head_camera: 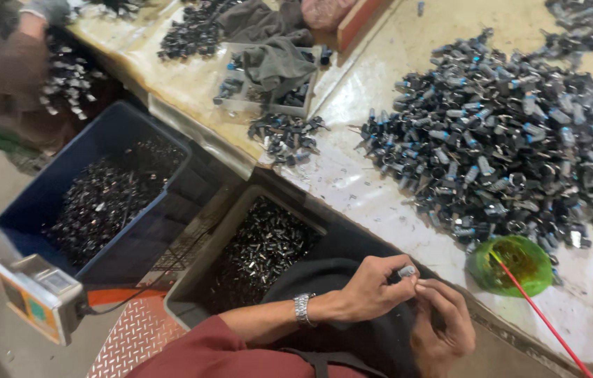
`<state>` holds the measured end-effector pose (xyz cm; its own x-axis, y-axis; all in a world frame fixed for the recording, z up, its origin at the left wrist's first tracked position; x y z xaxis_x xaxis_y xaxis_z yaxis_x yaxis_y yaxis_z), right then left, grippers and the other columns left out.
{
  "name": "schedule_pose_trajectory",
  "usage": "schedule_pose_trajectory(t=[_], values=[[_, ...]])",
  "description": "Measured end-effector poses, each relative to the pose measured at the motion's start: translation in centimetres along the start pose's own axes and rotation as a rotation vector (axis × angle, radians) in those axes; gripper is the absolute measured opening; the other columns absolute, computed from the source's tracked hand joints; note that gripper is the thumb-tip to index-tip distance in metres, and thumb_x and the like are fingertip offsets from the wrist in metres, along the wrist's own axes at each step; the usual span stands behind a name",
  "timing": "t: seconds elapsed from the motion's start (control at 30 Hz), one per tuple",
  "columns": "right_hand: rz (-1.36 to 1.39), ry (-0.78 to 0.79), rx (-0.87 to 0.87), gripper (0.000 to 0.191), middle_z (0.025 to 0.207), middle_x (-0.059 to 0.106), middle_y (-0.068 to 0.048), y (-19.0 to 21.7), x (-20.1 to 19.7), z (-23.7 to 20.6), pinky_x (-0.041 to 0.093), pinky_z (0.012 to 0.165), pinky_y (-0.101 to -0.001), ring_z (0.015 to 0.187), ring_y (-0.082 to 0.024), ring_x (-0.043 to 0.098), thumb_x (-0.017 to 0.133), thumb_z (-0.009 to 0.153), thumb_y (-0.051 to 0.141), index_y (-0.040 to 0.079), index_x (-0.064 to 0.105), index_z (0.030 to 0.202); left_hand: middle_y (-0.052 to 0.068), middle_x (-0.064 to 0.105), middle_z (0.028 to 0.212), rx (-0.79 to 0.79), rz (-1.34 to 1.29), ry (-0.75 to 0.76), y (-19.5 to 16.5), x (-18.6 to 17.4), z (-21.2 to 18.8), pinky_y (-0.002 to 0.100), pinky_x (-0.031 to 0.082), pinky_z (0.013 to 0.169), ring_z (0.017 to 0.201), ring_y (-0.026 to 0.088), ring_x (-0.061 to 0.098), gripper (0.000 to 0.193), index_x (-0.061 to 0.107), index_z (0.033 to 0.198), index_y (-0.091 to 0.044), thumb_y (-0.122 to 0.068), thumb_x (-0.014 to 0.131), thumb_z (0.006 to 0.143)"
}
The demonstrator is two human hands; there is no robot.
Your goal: The person picks small metal components one at a time from a pile on the workbench, holds each in one hand, and uses a red-handled brush dipped in a green cup of yellow liquid to coat a part of each component. Finished components are dropped into a bin below the bench.
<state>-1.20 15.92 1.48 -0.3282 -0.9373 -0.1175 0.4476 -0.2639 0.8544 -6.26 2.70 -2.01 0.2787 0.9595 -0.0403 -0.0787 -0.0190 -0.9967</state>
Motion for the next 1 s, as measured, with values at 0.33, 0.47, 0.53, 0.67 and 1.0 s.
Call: schedule_pose_trajectory(t=[0.33,0.47,0.53,0.67,1.0], values=[[0.113,-0.084,0.381,0.015,0.105,0.074,-0.008,-4.9,-2.5,-0.3,0.051,0.062,-0.0188,0.076,-0.005,0.062,0.070,0.094,-0.007,0.000,0.073,0.107,0.015,0.068,0.094,0.333,0.770,-0.025,-3.6,-1.5,6.6,0.045,0.053,0.077,0.092,0.034,0.065,0.032,0.065,0.113,-0.003,-0.020,0.074,0.088],[0.125,-0.145,0.392,0.014,0.106,0.076,-0.009,-5.1,-3.8,0.2,0.049,0.058,-0.0185,0.069,-0.005,0.060,0.070,0.092,-0.005,0.001,0.073,0.105,0.016,0.065,0.094,0.399,0.565,0.010,-5.2,-0.7,4.6,0.042,0.053,0.079,0.089,0.033,0.063,0.044,0.058,0.140,0.005,-0.009,0.066,0.099],[0.151,-0.185,0.410,0.014,0.108,0.076,-0.010,-5.2,-4.2,0.4,0.047,0.056,-0.0182,0.067,-0.005,0.059,0.070,0.092,-0.005,0.000,0.072,0.104,0.015,0.067,0.095,0.424,0.459,0.035,-5.8,0.1,2.9,0.039,0.055,0.078,0.087,0.030,0.066,0.041,0.061,0.139,0.002,-0.007,0.068,0.099],[0.136,-0.146,0.325,0.013,0.114,0.073,-0.012,-4.2,-4.0,1.3,0.055,0.074,-0.0218,0.086,-0.009,0.066,0.070,0.092,-0.008,-0.002,0.072,0.104,0.013,0.072,0.091,0.364,0.304,-0.019,-5.5,0.9,0.9,0.033,0.058,0.069,0.078,0.025,0.071,0.036,0.071,0.123,-0.002,-0.007,0.080,0.089],[-0.028,-0.017,0.181,0.015,0.111,0.075,-0.013,-0.5,-3.1,3.2,0.060,0.089,-0.0263,0.099,-0.015,0.072,0.072,0.089,-0.010,-0.003,0.072,0.102,0.012,0.073,0.095,0.394,0.301,-0.056,-6.0,0.3,0.3,0.033,0.059,0.073,0.081,0.025,0.072,0.038,0.072,0.122,-0.002,-0.005,0.083,0.085]])
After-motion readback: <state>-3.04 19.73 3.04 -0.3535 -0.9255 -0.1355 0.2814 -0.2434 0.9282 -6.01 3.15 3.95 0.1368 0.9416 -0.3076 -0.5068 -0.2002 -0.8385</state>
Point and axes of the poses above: each hand's wrist, its own z-axis towards the middle knuckle, its own x-axis out of the palm, y = z × x, the point moved 9 cm from there along z, towards the middle knuckle
